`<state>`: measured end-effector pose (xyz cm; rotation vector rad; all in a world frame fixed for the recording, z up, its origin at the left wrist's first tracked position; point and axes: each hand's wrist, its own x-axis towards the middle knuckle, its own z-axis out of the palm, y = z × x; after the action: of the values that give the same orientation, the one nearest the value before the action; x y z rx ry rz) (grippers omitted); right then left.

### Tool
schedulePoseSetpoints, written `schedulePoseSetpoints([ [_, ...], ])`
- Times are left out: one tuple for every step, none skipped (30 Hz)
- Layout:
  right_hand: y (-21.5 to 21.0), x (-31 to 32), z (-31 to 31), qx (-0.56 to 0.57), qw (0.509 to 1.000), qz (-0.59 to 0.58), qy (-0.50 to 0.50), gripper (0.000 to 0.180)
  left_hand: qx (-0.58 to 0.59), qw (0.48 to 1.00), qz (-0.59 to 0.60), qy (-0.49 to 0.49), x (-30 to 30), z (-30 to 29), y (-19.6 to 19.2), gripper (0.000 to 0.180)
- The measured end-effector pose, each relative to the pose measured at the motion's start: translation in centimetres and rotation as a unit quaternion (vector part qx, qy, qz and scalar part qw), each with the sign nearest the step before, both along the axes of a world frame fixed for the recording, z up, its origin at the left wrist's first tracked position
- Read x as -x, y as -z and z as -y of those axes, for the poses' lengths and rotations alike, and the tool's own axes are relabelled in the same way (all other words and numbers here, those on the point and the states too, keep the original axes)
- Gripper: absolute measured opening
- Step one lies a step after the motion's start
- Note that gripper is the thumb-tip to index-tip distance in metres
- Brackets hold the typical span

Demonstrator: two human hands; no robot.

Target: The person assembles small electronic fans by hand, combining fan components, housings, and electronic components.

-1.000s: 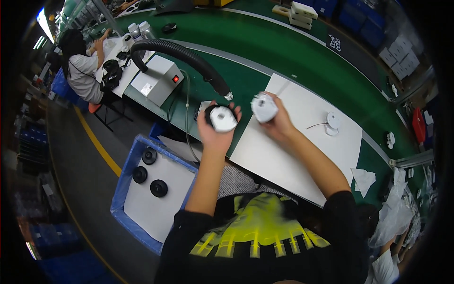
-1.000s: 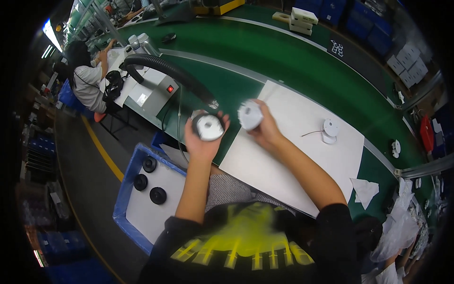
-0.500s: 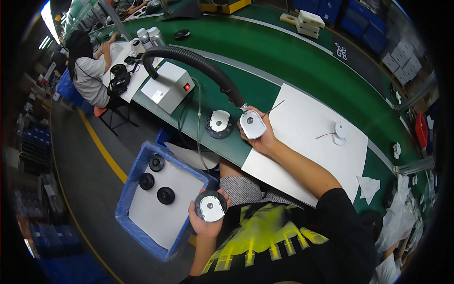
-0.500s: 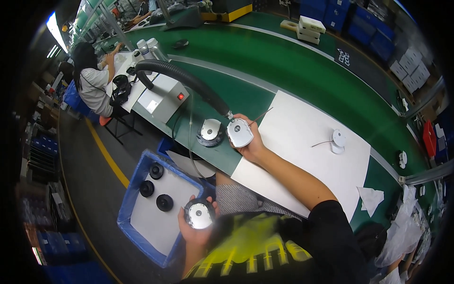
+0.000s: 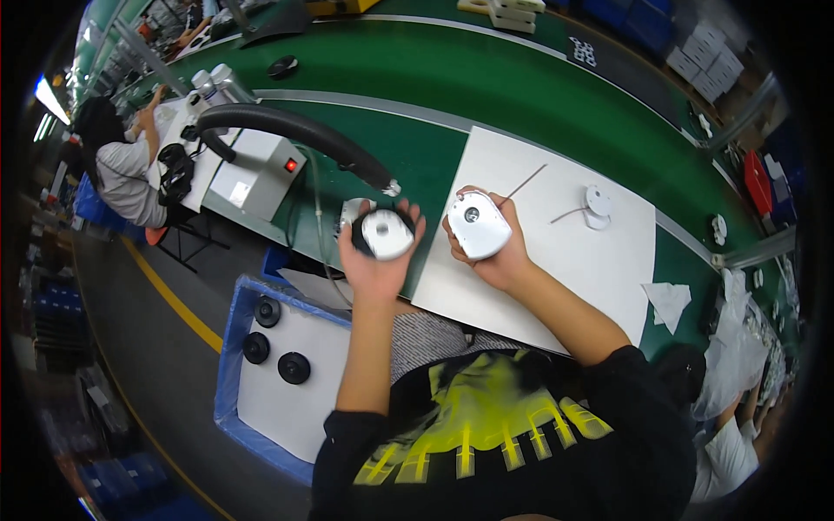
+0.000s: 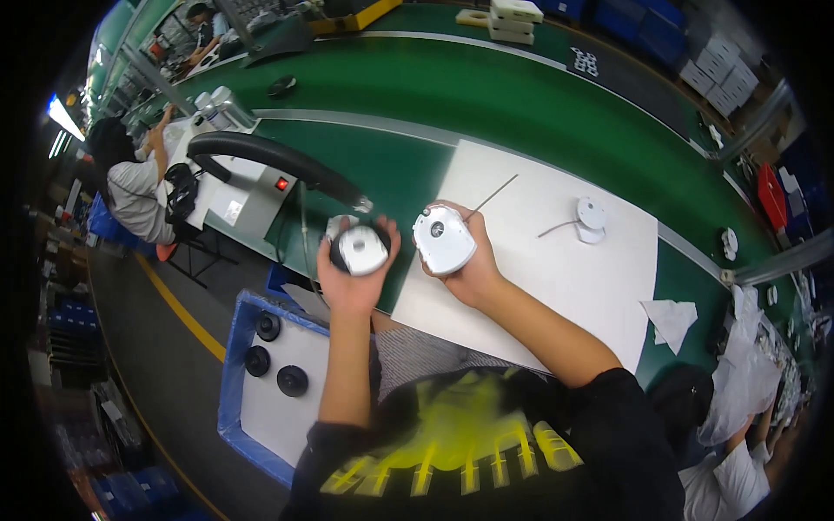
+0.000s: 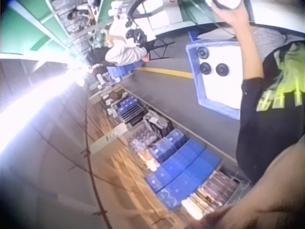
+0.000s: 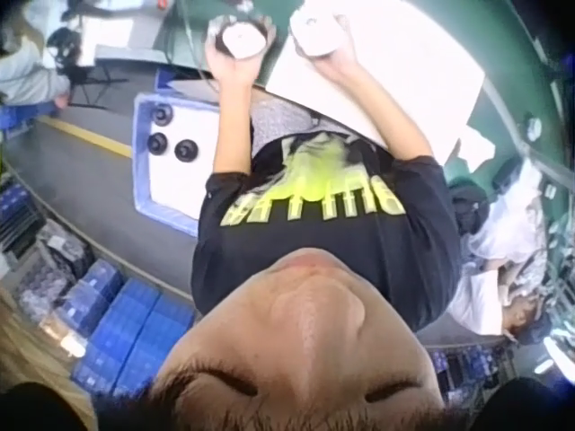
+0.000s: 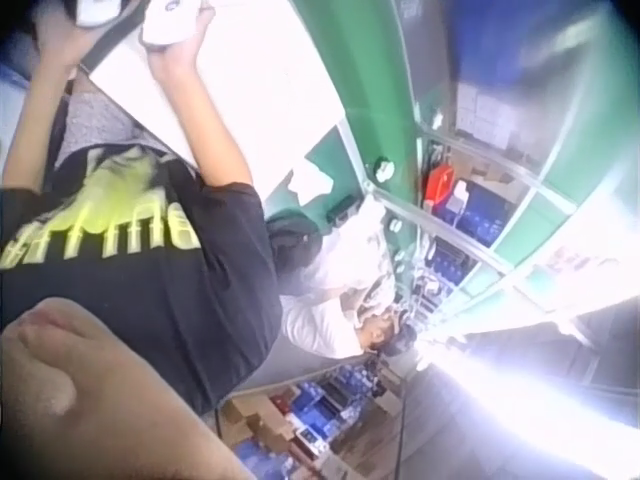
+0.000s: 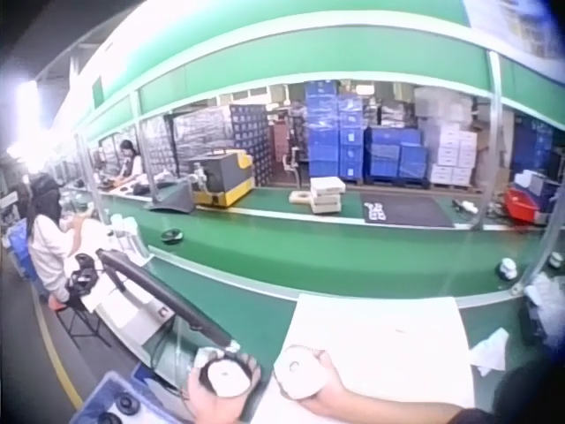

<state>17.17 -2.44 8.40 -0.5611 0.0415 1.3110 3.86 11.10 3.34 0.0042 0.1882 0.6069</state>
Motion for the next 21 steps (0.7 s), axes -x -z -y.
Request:
schedulePoseSetpoints([
  [-1.2, 0.9, 0.7, 0.031, 0.985, 0.146, 0.088, 0.039, 0.024, 1.000, -0.009, 0.015, -1.9, -0.6, -0.4, 0.047],
  [-1.8, 1.2, 1.3, 0.062, 0.940, 0.287, 0.173, 0.040, 0.046, 0.998, -0.018, 0.030, -3.5, -1.0, -0.8, 0.048],
  [-1.7, 0.8, 2.3, 0.071, 0.857, 0.482, 0.171, 0.047, 0.026, 0.998, -0.027, 0.040, -4.7, -0.4, -1.2, 0.049],
  [-1.4, 0.3, 3.4, 0.074, 0.857, 0.479, 0.174, 0.047, 0.027, 0.998, -0.030, 0.044, -5.1, 0.6, -1.6, 0.049],
  [-1.1, -0.3, 4.5, 0.034, 0.813, 0.553, 0.177, 0.049, -0.005, 0.997, -0.057, 0.052, -5.1, 1.7, -1.8, 0.049],
  [-1.0, -0.6, 5.2, -0.003, 0.760, 0.623, 0.183, 0.051, -0.037, 0.994, -0.082, 0.066, -5.4, 3.0, -2.1, 0.050],
  [-1.2, -0.3, 5.2, 0.011, 0.710, 0.668, 0.223, 0.052, -0.054, 0.993, -0.078, 0.075, -5.2, 4.4, -2.4, 0.051],
  [-1.5, -0.4, 5.7, 0.012, 0.714, 0.663, 0.223, 0.052, -0.099, 0.989, -0.079, 0.075, -4.9, 5.9, -2.9, 0.055],
  [-2.1, -0.4, 6.3, 0.036, 0.653, 0.727, 0.206, 0.051, -0.170, 0.980, -0.090, 0.048, -4.5, 7.2, -3.7, 0.057],
  [-2.3, -0.4, 6.8, 0.059, 0.587, 0.785, 0.188, 0.050, -0.241, 0.965, -0.101, 0.023, -4.4, 8.6, -4.4, 0.060],
  [-2.3, -0.3, 6.7, 0.047, 0.547, 0.806, 0.219, 0.046, -0.299, 0.949, -0.099, 0.000, -4.0, 9.9, -5.6, 0.062],
  [-2.6, -0.3, 6.9, 0.044, 0.553, 0.804, 0.213, 0.046, -0.358, 0.928, -0.103, -0.022, -3.7, 10.8, -6.2, 0.061],
  [-2.9, -0.3, 7.2, 0.042, 0.509, 0.834, 0.208, 0.045, -0.401, 0.909, -0.108, -0.033, -3.4, 11.5, -6.7, 0.063],
  [-3.1, -0.3, 7.3, 0.037, 0.463, 0.862, 0.204, 0.044, -0.442, 0.889, -0.114, -0.043, -3.1, 12.0, -7.1, 0.064],
  [-3.1, 0.1, 7.1, 0.035, 0.462, 0.857, 0.224, 0.042, -0.470, 0.875, -0.103, -0.052, -3.1, 12.3, -7.2, 0.067],
  [-3.5, 0.3, 7.2, 0.031, 0.468, 0.855, 0.219, 0.042, -0.474, 0.873, -0.105, -0.053, -2.8, 12.7, -7.6, 0.070],
  [-4.1, 0.4, 7.2, 0.031, 0.456, 0.864, 0.213, 0.043, -0.490, 0.860, -0.125, -0.064, -2.6, 13.1, -7.8, 0.071],
  [-4.4, 0.5, 7.3, 0.033, 0.443, 0.872, 0.208, 0.044, -0.505, 0.848, -0.144, -0.071, -2.5, 13.4, -8.0, 0.071],
  [-4.5, 0.6, 7.4, 0.031, 0.447, 0.870, 0.204, 0.044, -0.504, 0.848, -0.150, -0.072, -2.2, 13.4, -8.0, 0.071],
  [-4.5, 0.8, 7.5, 0.033, 0.427, 0.878, 0.212, 0.046, -0.521, 0.836, -0.155, -0.070, -2.0, 13.5, -8.1, 0.073],
  [-4.6, 0.9, 7.5, 0.035, 0.405, 0.887, 0.222, 0.048, -0.540, 0.824, -0.159, -0.066, -1.8, 13.4, -8.1, 0.075],
])
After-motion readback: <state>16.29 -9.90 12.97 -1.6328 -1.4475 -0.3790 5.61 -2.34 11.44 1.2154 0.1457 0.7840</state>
